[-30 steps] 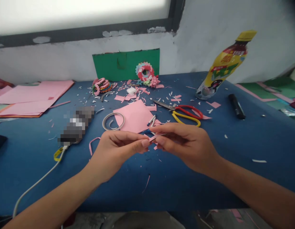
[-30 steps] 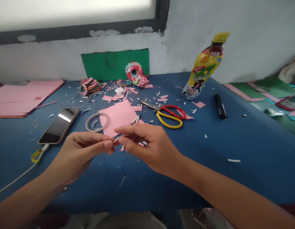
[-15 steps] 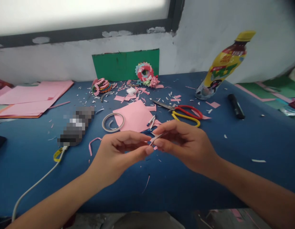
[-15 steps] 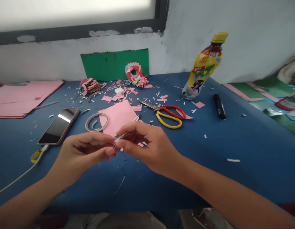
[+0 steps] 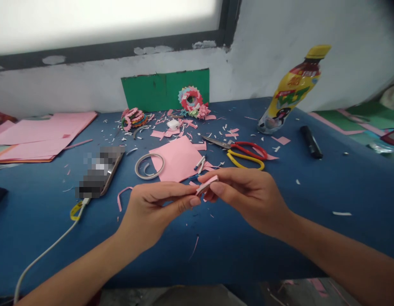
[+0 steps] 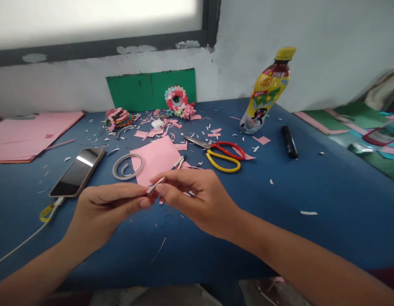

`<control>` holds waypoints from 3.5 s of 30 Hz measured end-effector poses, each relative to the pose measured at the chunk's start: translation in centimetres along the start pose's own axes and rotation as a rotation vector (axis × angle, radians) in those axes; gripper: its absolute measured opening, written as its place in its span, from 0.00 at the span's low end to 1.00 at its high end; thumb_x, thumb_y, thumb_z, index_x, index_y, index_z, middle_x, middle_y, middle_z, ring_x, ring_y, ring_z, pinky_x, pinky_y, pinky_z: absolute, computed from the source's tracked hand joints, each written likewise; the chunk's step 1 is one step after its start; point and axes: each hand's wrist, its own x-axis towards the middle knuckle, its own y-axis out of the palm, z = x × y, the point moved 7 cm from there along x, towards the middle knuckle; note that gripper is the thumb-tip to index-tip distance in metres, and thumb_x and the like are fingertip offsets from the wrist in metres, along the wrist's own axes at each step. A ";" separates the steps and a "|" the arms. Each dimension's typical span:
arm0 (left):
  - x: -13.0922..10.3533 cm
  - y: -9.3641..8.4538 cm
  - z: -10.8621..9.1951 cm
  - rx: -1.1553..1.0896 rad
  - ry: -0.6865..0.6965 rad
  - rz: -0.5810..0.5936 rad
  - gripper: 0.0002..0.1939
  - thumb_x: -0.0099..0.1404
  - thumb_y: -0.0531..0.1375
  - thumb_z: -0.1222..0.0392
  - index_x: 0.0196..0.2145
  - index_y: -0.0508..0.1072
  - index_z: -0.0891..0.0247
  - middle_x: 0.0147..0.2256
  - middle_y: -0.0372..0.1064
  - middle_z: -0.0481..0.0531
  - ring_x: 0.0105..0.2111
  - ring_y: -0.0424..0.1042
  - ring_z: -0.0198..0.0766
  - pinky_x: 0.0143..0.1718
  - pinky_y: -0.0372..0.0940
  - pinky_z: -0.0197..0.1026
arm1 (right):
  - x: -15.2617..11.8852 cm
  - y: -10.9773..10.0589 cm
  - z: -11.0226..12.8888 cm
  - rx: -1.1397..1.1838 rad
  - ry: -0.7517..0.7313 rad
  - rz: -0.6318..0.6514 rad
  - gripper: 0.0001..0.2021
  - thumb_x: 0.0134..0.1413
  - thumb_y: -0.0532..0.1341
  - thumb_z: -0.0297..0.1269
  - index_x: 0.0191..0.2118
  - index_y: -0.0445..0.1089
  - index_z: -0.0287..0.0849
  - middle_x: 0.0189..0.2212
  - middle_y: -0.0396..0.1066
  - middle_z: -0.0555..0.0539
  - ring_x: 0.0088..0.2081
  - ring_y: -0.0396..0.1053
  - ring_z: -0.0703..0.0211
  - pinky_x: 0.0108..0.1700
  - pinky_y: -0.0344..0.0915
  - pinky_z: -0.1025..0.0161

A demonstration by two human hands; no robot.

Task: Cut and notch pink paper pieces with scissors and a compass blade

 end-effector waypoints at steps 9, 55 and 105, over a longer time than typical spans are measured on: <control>-0.1 0.0 -0.2 0.084 0.027 0.006 0.13 0.50 0.64 0.74 0.27 0.79 0.56 0.24 0.75 0.43 0.23 0.73 0.29 0.24 0.68 0.24 | 0.0 0.1 0.1 -0.087 0.003 0.016 0.11 0.57 0.53 0.37 0.33 0.72 0.44 0.26 0.72 0.51 0.28 0.70 0.64 0.27 0.67 0.70; -1.6 0.0 -2.3 0.707 0.572 -0.031 0.17 0.55 0.61 0.73 0.40 0.74 0.55 0.36 0.74 0.48 0.32 0.72 0.34 0.37 0.67 0.35 | -0.1 0.6 -0.8 0.279 0.269 0.038 0.13 0.47 0.56 0.28 0.37 0.75 0.46 0.33 0.76 0.51 0.32 0.73 0.62 0.31 0.72 0.69; 1.2 -1.3 2.4 0.463 -0.139 -0.011 0.09 0.55 0.60 0.55 0.30 0.75 0.63 0.27 0.73 0.49 0.27 0.70 0.34 0.29 0.64 0.34 | 0.2 1.4 -1.8 0.356 0.228 0.157 0.06 0.45 0.64 0.35 0.32 0.71 0.41 0.24 0.72 0.51 0.27 0.72 0.64 0.27 0.69 0.71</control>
